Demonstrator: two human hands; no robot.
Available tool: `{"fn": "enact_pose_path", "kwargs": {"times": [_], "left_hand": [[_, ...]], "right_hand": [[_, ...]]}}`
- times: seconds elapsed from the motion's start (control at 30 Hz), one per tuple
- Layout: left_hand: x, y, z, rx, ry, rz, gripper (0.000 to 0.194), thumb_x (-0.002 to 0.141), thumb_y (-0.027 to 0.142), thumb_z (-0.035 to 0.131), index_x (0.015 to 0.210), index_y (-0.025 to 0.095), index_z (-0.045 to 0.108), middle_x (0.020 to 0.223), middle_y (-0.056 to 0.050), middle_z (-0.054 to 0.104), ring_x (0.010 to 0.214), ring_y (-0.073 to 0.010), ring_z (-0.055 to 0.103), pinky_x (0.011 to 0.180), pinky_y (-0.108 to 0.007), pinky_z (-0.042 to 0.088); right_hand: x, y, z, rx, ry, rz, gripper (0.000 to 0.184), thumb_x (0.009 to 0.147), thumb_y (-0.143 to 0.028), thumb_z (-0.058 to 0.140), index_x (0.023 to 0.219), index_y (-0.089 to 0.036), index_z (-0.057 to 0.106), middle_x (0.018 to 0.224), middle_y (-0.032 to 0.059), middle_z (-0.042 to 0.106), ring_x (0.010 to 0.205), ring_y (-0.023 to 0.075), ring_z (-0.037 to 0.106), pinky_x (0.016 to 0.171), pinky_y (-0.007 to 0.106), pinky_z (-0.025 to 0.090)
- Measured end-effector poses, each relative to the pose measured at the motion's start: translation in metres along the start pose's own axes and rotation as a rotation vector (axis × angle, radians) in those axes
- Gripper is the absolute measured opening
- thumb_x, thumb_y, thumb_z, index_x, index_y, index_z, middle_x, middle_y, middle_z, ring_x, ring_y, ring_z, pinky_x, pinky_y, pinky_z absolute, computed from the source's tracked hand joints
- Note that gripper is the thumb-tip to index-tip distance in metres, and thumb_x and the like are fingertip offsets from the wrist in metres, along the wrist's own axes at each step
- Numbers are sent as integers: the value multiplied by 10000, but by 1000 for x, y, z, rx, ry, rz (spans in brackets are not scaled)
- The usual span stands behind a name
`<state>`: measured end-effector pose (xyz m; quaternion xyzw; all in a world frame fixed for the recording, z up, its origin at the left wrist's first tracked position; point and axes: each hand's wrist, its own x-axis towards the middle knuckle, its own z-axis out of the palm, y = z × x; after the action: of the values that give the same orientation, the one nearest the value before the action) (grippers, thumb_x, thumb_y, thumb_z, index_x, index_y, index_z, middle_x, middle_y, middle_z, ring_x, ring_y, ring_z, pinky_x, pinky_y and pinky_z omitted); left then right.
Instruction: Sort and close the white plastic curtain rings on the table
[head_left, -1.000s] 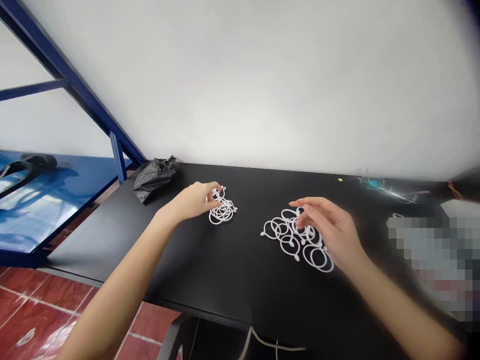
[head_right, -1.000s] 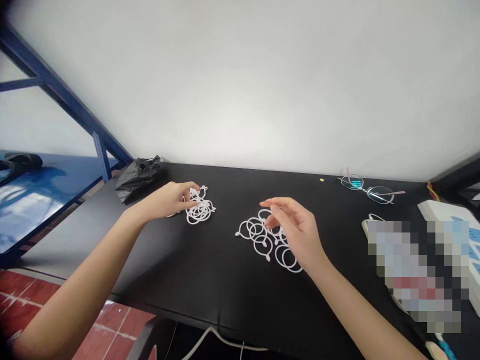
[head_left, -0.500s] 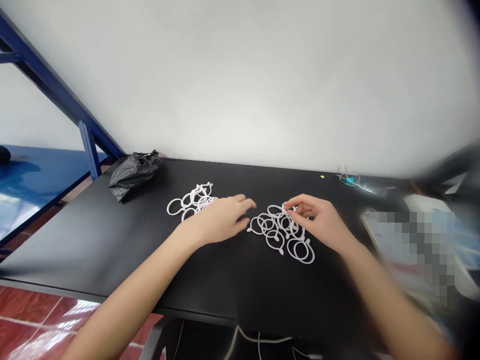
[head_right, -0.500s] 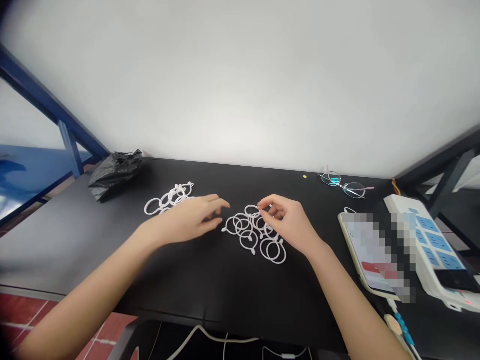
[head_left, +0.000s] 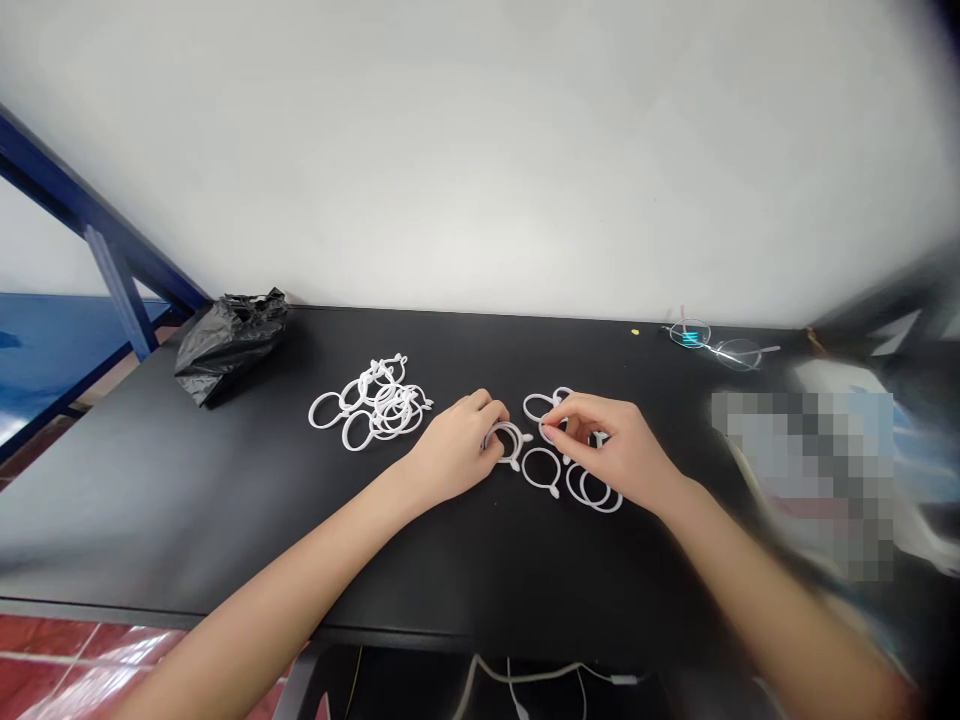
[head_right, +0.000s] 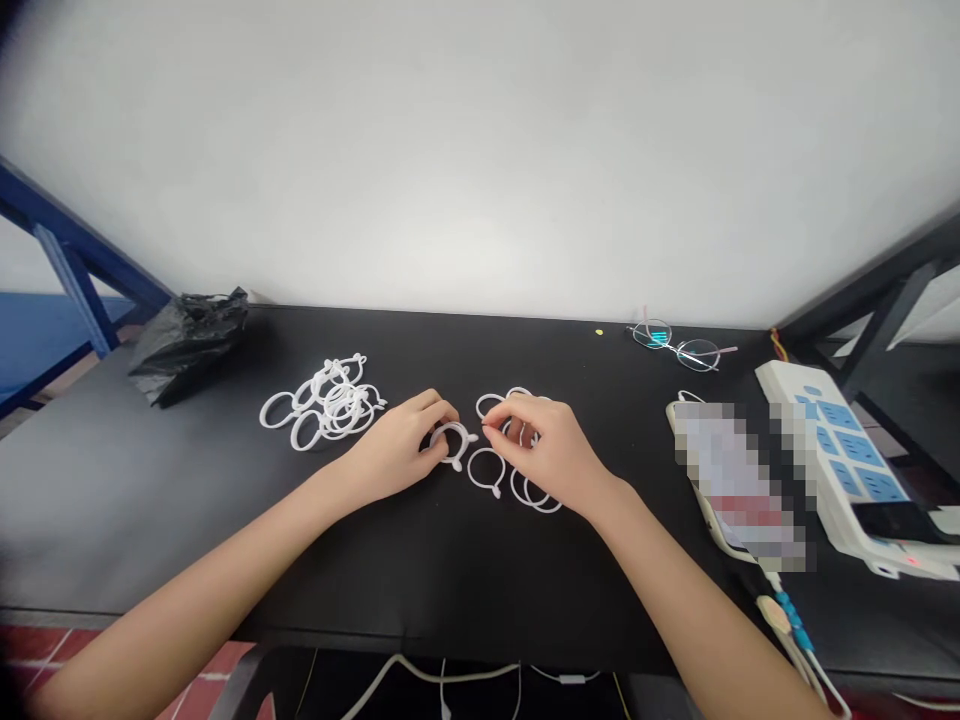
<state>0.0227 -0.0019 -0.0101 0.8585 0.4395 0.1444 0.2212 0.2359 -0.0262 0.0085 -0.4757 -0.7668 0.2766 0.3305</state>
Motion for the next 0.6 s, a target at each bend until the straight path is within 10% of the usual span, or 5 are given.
{"fn": "enact_pose_path", "kwargs": {"times": [0.37,0.6], "left_hand": [[-4,-2,-12,-325,97,70,253,742,-2,453,886,193,525,826,12,547,725,-124,512,660,-251,408],[-8,3,-20,-727,13,-170,501,776,124,572,1232,247,407,1166,-54,546,741,-98,613,574,-218,423]], "right_hand": [[-8,4,6,-316,-295,-96,125,885,-114,582,940,-204,648,869,9,660,589,107,542,597,261,442],[-5,0,-5,-179,-108,-105,91,905,-208,603,858,-210,681,771,15,684,541,102,521,524,248,431]]}}
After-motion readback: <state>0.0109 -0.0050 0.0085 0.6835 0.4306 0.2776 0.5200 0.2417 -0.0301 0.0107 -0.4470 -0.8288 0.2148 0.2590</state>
